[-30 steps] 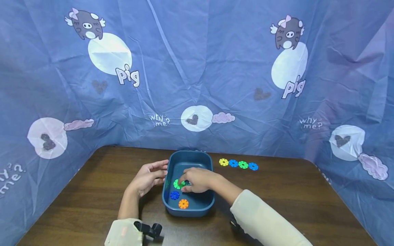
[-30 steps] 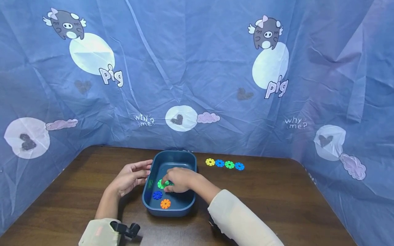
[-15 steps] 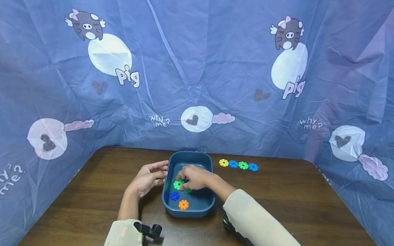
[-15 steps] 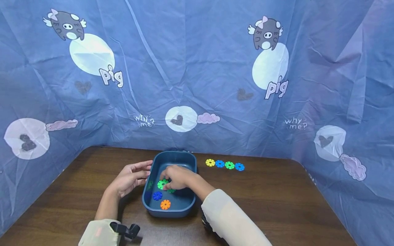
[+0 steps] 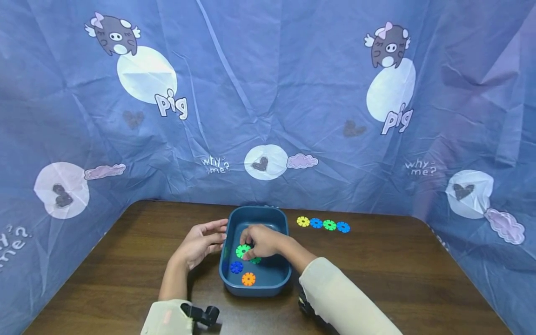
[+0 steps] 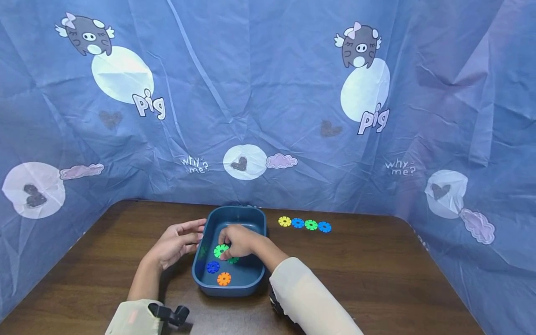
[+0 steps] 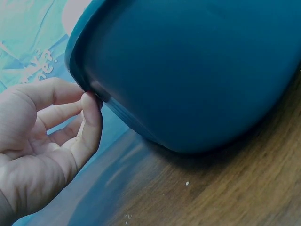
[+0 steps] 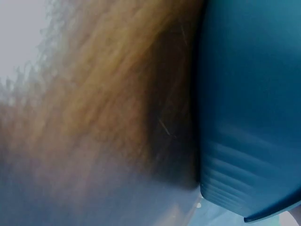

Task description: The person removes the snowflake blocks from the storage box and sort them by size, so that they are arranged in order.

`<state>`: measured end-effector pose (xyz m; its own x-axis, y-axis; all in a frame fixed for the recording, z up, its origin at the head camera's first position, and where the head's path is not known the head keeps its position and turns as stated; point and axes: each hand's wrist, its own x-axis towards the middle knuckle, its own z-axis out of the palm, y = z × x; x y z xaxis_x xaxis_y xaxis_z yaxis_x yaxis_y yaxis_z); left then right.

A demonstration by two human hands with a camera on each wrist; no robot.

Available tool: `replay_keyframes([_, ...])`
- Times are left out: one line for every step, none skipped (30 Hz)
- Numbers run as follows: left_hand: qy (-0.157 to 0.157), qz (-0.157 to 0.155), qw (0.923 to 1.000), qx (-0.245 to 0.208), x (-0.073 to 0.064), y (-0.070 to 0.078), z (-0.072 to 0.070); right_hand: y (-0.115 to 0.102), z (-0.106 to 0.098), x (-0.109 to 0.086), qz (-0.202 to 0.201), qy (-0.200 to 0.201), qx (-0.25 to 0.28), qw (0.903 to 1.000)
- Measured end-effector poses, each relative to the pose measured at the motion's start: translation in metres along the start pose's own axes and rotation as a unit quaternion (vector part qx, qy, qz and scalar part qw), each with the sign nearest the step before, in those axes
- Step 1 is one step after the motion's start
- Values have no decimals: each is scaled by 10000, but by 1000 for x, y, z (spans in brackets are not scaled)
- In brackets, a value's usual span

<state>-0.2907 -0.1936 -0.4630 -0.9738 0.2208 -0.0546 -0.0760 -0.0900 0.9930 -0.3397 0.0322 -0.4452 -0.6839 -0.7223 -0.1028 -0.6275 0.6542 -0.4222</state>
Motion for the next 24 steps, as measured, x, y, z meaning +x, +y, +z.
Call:
replay_keyframes([-5, -3, 10000, -9, 0, 0, 0, 0, 0, 0, 15, 15, 54, 10000])
replay_keyframes([-5, -2, 10000, -14, 0, -1, -1, 0, 1, 0, 28, 28, 118, 9999])
replay_keyframes([-8, 6, 10000, -17, 0, -1, -1, 0, 0, 0, 29, 43, 191, 9998])
replay_keyframes([-15, 12, 10000, -27, 0, -2, -1, 0, 0, -1, 31, 58, 280, 9996])
replay_keyframes([-14, 23, 10000, -38, 0, -2, -1, -1, 0, -2, 32, 65, 366, 9993])
replay_keyframes([-8, 29, 10000, -54, 0, -2, -1, -1, -1, -2, 16, 74, 436, 9990])
replay_keyframes([-3, 33, 10000, -65, 1, -3, -2, -2, -1, -3, 9, 70, 508, 9987])
replay_keyframes([-7, 42, 10000, -80, 1, -3, -2, -3, -2, -4, -11, 70, 572, 9983])
replay_keyframes([-14, 53, 9999, -96, 1, -3, -2, -3, -2, -4, -40, 68, 627, 9980])
replay_keyframes([-22, 54, 9999, -110, 1, -3, -2, -3, -3, -4, -68, 74, 682, 9976])
replay_keyframes([-19, 54, 9999, -126, 2, -3, -1, -3, -3, -4, -115, 95, 705, 9974])
replay_keyframes([-14, 49, 9999, -142, 2, -3, -1, -3, -3, -5, -159, 118, 724, 9972])
replay_keyframes([-5, 45, 9999, -155, 2, -3, -1, -3, -3, -5, -196, 145, 751, 9969])
replay_keyframes([2, 40, 9999, -167, 2, -3, -1, -3, -3, -5, -232, 175, 790, 9965])
replay_keyframes([-12, 49, 9999, -153, 2, -3, -1, -2, -4, -5, -251, 204, 825, 9961])
replay_keyframes([-20, 61, 9999, -142, 2, -2, -1, -2, -4, -5, -270, 235, 860, 9957])
replay_keyframes([-6, 57, 9999, -152, 2, -2, -1, -2, -5, -5, -287, 258, 893, 9953])
replay_keyframes([0, 54, 9999, -158, 2, -2, -1, -2, -6, -5, -287, 266, 948, 9947])
replay_keyframes([-1, 54, 9999, -158, 2, -1, -1, -2, -6, -5, -303, 269, 1008, 9941])
replay_keyframes([-13, 52, 9999, -145, 2, -1, -1, -1, -7, -5, -325, 262, 1071, 9934])
replay_keyframes([-31, 57, 9999, -131, 2, -1, -1, -1, -8, -6, -360, 249, 1114, 9928])
replay_keyframes([-23, 45, 9999, -143, 2, -2, -1, -1, -8, -6, -401, 235, 1168, 9921])
replay_keyframes([-17, 31, 9999, -153, 2, -2, -1, 0, -8, -6, -436, 225, 1222, 9913])
replay_keyframes([-34, 35, 9999, -145, 2, -2, -1, 0, -9, -6, -473, 221, 1268, 9906])
